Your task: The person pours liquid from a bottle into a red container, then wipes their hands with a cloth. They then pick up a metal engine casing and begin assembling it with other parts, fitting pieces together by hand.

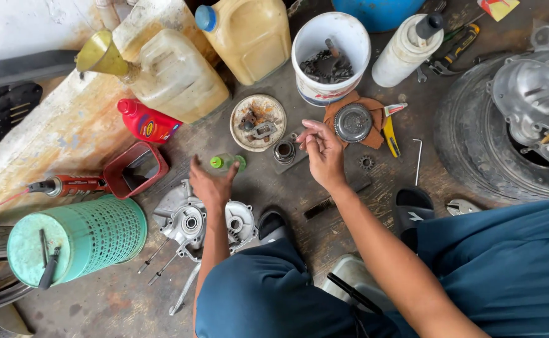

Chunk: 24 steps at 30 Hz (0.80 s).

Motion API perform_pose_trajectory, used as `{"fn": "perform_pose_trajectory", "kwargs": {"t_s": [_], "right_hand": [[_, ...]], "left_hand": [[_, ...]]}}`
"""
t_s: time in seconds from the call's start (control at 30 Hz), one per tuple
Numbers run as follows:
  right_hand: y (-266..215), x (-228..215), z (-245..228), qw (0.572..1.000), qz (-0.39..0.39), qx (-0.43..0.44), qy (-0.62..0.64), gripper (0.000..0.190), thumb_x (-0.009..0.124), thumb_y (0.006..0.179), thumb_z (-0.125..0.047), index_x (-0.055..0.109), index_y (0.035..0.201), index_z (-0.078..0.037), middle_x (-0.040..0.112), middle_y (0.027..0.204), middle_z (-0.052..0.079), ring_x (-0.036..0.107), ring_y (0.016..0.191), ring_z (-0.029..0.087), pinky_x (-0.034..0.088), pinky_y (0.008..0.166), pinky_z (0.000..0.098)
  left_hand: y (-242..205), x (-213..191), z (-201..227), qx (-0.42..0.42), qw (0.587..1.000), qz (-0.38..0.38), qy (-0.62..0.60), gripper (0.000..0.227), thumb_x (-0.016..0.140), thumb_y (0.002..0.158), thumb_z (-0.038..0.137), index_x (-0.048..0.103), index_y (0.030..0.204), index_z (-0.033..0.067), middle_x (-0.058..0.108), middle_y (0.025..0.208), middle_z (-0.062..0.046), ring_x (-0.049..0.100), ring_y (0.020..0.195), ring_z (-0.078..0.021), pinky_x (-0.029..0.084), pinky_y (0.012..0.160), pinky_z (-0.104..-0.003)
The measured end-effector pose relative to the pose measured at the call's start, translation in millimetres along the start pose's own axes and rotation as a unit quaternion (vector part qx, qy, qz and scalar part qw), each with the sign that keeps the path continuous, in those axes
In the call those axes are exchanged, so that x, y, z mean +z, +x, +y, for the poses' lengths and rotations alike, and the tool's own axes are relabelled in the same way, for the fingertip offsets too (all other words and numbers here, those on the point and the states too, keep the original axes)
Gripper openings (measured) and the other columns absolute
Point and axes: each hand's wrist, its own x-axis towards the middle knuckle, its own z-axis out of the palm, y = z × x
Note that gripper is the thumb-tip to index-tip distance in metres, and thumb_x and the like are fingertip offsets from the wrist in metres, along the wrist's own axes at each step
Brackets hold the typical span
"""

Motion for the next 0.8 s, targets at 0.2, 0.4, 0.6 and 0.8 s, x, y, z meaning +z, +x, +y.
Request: {"fn": "perform_pose_trajectory", "kwargs": {"t_s": [0.2, 0.4, 0.6, 0.8], "right_hand": [[-1, -43, -3, 0.988, 0.153, 0.02, -0.02, 0.03, 0.052, 0.103, -0.004, 0.06, 0.132, -0.001, 0.067, 0.086, 0.01, 0.06, 0.067, 0.013, 0.052, 0.06, 0.0217], [-1, -130, 43, 0.923, 0.384, -0.021, 0.008, 0.023, 0.058, 0.102, -0.017, 0.063, 0.12, -0.004, 0.061, 0.069, 0.011, 0.059, 0.052, 0.015, 0.044, 0.046, 0.023], [4, -198, 46, 0.869, 0.495, 0.007, 0.017, 0.016, 0.056, 0.102, -0.015, 0.067, 0.113, -0.011, 0.062, 0.066, 0.012, 0.06, 0.049, 0.018, 0.045, 0.044, 0.0237], [1, -209, 59, 0.87, 0.492, 0.032, 0.016, 0.016, 0.057, 0.101, -0.013, 0.066, 0.114, -0.011, 0.062, 0.067, 0.013, 0.059, 0.049, 0.019, 0.045, 0.045, 0.0246]], "left_hand": [[-35, -15, 111, 0.239, 0.954, 0.18, -0.03, 0.076, 0.082, 0.079, 0.053, 0.057, 0.137, 0.0104, 0.062, 0.11, -0.012, 0.06, 0.102, -0.0337, 0.044, 0.086, -0.05], [-79, 96, 224, 0.126, 0.938, -0.311, -0.086, 0.1, 0.065, 0.066, 0.092, 0.054, 0.131, 0.0162, 0.07, 0.115, -0.012, 0.07, 0.112, -0.0352, 0.056, 0.094, -0.051], [-90, 161, 281, 0.055, 0.922, -0.377, -0.065, 0.126, 0.078, 0.064, 0.074, 0.032, 0.15, -0.0057, 0.041, 0.149, -0.038, 0.044, 0.14, -0.0524, 0.04, 0.115, -0.061], [-97, 239, 274, 0.023, 0.961, -0.27, 0.048, 0.11, 0.066, 0.07, 0.08, 0.032, 0.148, 0.0097, 0.045, 0.134, -0.021, 0.05, 0.132, -0.0485, 0.051, 0.1, -0.06]]}}
